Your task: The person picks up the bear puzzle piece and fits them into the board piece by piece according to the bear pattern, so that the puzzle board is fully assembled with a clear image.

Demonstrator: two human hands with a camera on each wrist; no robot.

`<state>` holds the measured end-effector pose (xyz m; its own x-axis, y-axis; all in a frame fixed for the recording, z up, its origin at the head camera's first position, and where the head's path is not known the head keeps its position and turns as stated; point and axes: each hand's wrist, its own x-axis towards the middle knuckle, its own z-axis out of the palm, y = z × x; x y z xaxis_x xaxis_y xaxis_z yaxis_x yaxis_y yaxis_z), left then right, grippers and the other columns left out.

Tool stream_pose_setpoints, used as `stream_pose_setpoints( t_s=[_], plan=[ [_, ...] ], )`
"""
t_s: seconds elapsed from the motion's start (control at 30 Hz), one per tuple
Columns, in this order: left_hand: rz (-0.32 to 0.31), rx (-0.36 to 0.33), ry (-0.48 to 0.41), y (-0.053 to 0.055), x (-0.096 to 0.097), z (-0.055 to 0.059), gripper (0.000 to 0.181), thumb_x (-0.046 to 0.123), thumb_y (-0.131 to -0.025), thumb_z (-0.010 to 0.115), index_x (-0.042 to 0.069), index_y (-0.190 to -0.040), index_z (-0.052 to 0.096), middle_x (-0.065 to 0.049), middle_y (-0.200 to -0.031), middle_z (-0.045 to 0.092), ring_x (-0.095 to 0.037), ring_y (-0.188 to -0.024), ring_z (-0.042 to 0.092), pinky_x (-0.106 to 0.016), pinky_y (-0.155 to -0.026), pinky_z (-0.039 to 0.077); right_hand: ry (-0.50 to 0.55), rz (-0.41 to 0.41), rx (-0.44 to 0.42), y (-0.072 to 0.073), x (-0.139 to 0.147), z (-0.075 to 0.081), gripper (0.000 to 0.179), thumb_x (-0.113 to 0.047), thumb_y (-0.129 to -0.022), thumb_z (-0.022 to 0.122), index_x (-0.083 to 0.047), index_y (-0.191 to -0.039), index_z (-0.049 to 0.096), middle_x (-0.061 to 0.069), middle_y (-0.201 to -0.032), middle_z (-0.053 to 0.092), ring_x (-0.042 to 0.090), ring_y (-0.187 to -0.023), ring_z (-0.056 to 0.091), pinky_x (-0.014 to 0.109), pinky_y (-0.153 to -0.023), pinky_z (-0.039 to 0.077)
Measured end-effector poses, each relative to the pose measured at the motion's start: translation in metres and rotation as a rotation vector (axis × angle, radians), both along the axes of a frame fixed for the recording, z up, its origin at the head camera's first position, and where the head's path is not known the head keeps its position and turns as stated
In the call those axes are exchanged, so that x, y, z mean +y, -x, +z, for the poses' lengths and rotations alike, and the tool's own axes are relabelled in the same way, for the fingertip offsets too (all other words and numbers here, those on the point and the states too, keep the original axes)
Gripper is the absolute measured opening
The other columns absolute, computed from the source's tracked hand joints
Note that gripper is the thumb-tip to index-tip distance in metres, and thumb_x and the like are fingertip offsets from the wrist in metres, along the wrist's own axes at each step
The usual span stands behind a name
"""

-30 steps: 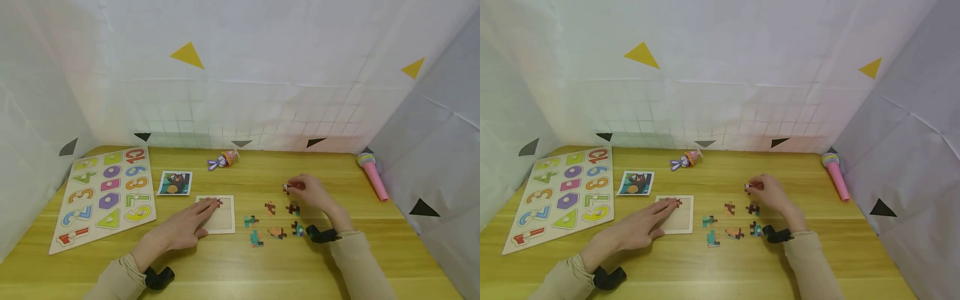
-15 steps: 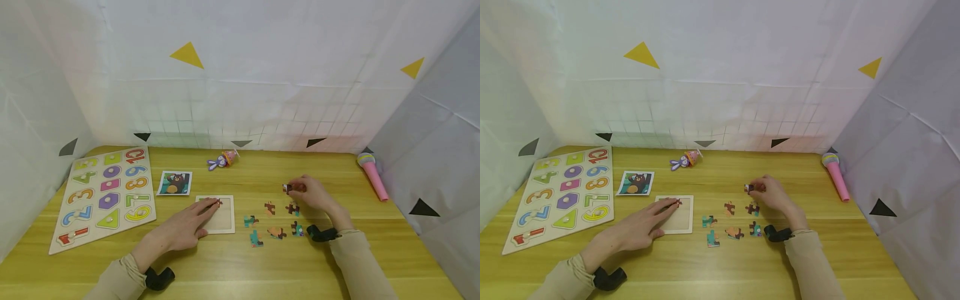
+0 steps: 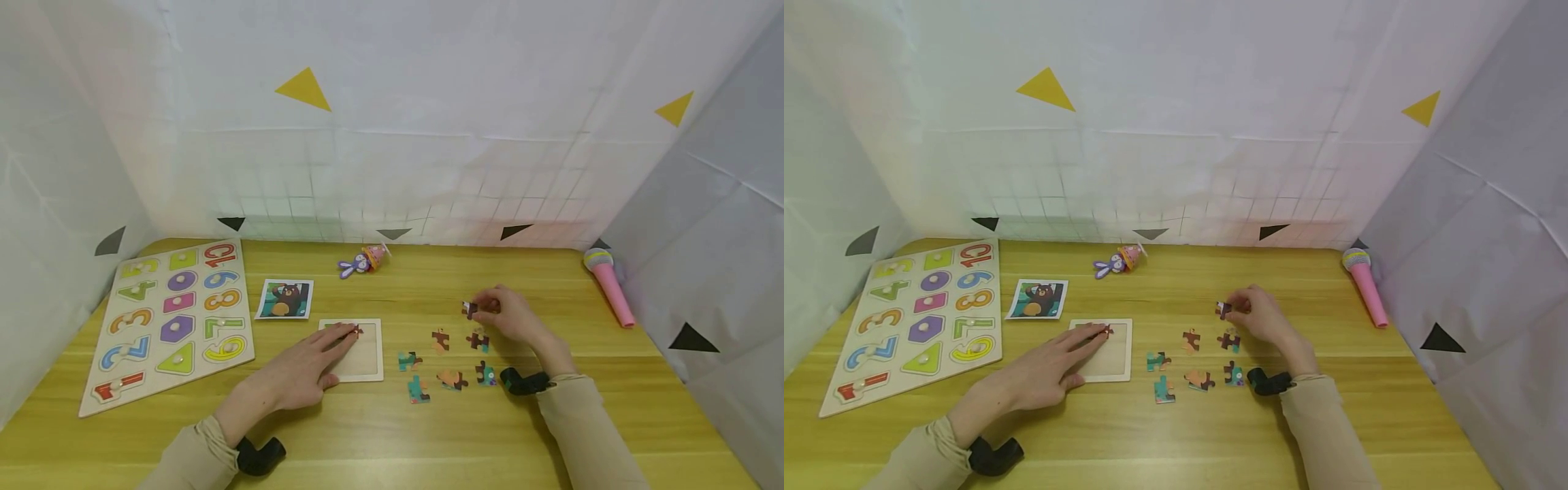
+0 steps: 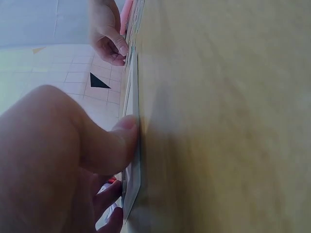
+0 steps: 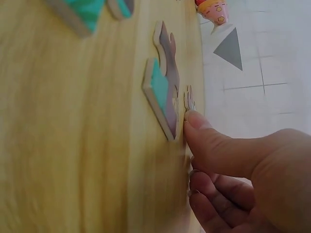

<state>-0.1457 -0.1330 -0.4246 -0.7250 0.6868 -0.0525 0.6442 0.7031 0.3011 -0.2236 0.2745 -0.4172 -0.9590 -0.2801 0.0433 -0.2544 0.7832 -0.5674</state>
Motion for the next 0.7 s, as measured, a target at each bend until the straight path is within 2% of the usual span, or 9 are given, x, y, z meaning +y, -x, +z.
stream_pose_setpoints(
  t_s=[0.2, 0.7],
  plan=[
    [-0.015, 0.016, 0.009, 0.0012, -0.0001, -0.0007, 0.066, 0.019, -0.101, 0.05, 0.008, -0.16, 0.021, -0.007, -0.167, 0.019, -0.03, -0.154, 0.018, -0.048, -0.122, 0.023, -0.017, 0.008, 0.022, 0.0002, 0.0001, 0.0, 0.024, -0.011, -0.092, 0.072, 0.003, -0.111, 0.068, 0.014, -0.101, 0.061, 0.024, -0.09, 0.059, 0.037, -0.079, 0.05],
    [-0.001, 0.0, 0.017, 0.0004, 0.0005, -0.0006, 0.067, 0.019, -0.101, 0.051, 0.009, -0.16, 0.022, -0.006, -0.167, 0.02, -0.03, -0.154, 0.017, -0.048, -0.123, 0.023, -0.032, 0.027, 0.033, 0.0008, 0.0005, -0.0025, 0.022, -0.011, -0.095, 0.069, 0.004, -0.111, 0.066, 0.013, -0.1, 0.059, 0.023, -0.089, 0.056, 0.037, -0.078, 0.048]
  ],
)
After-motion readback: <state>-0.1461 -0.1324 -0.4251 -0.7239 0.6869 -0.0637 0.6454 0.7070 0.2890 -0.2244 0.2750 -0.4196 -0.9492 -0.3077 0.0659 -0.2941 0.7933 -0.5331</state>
